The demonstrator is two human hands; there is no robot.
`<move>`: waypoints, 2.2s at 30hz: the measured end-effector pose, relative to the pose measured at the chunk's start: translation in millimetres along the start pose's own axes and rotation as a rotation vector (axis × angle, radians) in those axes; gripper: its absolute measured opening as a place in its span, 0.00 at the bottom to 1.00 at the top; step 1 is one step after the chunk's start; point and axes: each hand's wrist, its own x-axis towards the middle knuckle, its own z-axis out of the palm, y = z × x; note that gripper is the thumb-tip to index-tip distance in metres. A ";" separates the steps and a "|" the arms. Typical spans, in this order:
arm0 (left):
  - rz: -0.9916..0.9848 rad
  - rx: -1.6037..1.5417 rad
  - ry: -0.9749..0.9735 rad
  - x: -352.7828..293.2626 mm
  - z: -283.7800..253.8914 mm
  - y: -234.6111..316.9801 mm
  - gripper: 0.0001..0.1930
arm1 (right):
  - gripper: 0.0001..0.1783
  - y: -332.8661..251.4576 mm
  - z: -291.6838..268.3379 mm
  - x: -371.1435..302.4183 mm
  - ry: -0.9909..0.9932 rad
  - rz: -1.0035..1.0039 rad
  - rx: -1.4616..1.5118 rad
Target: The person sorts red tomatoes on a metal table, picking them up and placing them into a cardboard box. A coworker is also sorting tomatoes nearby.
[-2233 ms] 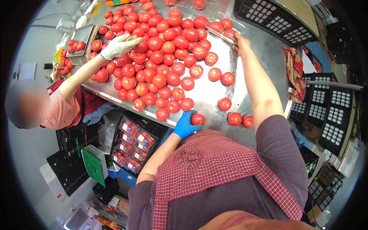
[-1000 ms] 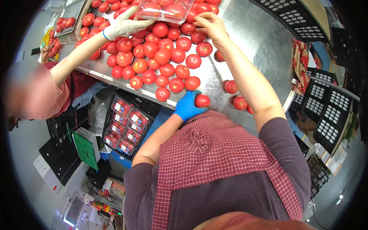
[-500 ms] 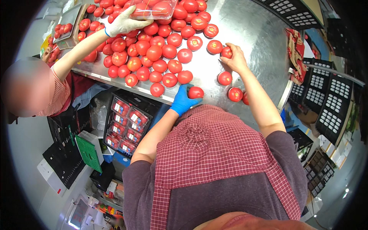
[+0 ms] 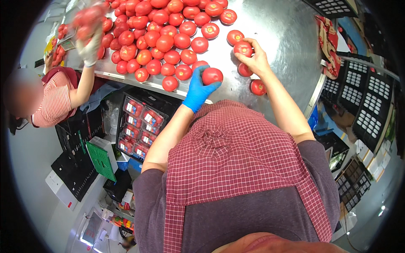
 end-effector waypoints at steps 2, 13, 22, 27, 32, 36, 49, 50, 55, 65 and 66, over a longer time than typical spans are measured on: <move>0.040 -0.004 -0.010 3.0 3.1 9.8 0.36 | 0.33 -3.8 4.9 -7.6 -0.055 -0.008 0.148; 0.126 -0.073 -0.035 3.4 3.6 39.4 0.39 | 0.38 -40.8 16.1 -25.4 -0.273 -0.005 0.542; 0.100 -0.183 -0.028 0.2 0.6 49.7 0.38 | 0.40 -54.6 11.1 -30.8 -0.277 0.034 0.518; 0.131 -0.140 -0.053 3.0 -2.0 47.4 0.40 | 0.39 -60.6 6.8 -30.7 -0.286 0.085 0.529; 0.066 -0.073 -0.068 -3.6 4.3 58.2 0.42 | 0.36 -42.0 15.2 -32.6 -0.224 0.048 0.610; -0.118 -0.372 -0.062 0.5 -1.0 42.2 0.30 | 0.34 -44.3 16.4 -35.0 -0.227 0.145 0.665; -0.277 -0.752 0.024 11.0 -6.5 15.5 0.25 | 0.36 -32.8 24.9 -42.7 -0.242 0.098 0.609; -0.271 -0.750 0.009 16.3 -9.3 12.2 0.25 | 0.36 -36.7 24.9 -41.1 -0.265 0.114 0.692; -0.300 -0.737 -0.070 10.4 -7.7 30.9 0.32 | 0.38 -42.2 16.9 -42.5 -0.226 0.064 0.634; 0.049 -0.464 -0.033 -2.6 -5.1 57.0 0.30 | 0.39 -51.2 12.4 -45.4 -0.224 0.071 0.582; 0.106 -0.377 -0.020 -4.3 -4.1 61.0 0.32 | 0.39 -50.2 12.6 -45.4 -0.223 0.067 0.578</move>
